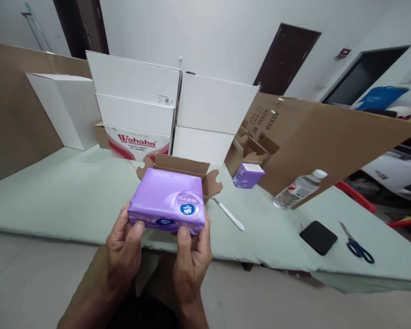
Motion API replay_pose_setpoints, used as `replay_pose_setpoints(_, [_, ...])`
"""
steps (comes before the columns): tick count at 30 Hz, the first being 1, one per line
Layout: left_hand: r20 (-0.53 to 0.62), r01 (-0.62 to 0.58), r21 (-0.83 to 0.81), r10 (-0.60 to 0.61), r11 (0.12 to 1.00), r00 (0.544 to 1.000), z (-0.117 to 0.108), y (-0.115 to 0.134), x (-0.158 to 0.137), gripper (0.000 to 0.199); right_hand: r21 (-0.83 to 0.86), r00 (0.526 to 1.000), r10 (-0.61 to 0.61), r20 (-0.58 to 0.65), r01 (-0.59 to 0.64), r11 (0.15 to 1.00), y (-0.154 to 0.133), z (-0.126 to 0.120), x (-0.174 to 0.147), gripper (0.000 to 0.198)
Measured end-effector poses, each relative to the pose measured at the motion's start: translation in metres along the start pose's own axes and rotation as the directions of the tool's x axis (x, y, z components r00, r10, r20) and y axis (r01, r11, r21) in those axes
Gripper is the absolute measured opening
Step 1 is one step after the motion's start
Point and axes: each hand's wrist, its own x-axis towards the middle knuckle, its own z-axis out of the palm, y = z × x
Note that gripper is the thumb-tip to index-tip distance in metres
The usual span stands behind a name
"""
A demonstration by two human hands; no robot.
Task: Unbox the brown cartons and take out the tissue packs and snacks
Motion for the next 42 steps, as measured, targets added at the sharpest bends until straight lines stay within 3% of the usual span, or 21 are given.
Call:
replay_pose_setpoints(12, [0.033, -0.008, -0.108, 0.012, 0.994, 0.999, -0.004, -0.006, -0.001, 0.052, 0.012, 1.0, 0.001, 0.013, -0.001, 1.0, 0.006, -0.001, -0.003, 0.028])
replay_pose_setpoints(20, [0.09, 0.049, -0.131, -0.037, 0.99, 0.995, -0.008, 0.0, 0.003, 0.07, 0.023, 0.998, -0.002, 0.058, 0.001, 1.0, 0.002, 0.002, -0.005, 0.036])
replay_pose_setpoints(27, [0.184, 0.052, -0.197, -0.016, 0.979, 0.983, -0.017, 0.016, 0.022, 0.059, 0.071, 0.995, -0.041, 0.095, 0.034, 0.997, 0.01, -0.002, -0.008, 0.048])
replay_pose_setpoints(32, [0.243, 0.011, -0.17, 0.031, 0.985, 0.969, -0.027, 0.016, 0.031, 0.087, 0.037, 0.985, -0.115, 0.127, 0.111, 0.993, 0.012, -0.003, -0.009, 0.051])
replay_pose_setpoints(36, [0.326, -0.007, -0.099, 0.039, 0.995, 0.944, -0.04, 0.018, 0.037, 0.096, 0.012, 0.97, -0.173, 0.172, 0.173, 0.985, 0.011, -0.003, -0.01, 0.051])
replay_pose_setpoints(42, [0.322, -0.016, -0.067, 0.037, 0.998, 0.946, -0.057, 0.013, 0.046, 0.109, 0.014, 0.925, -0.263, 0.273, 0.27, 0.963, 0.01, -0.007, -0.008, 0.051])
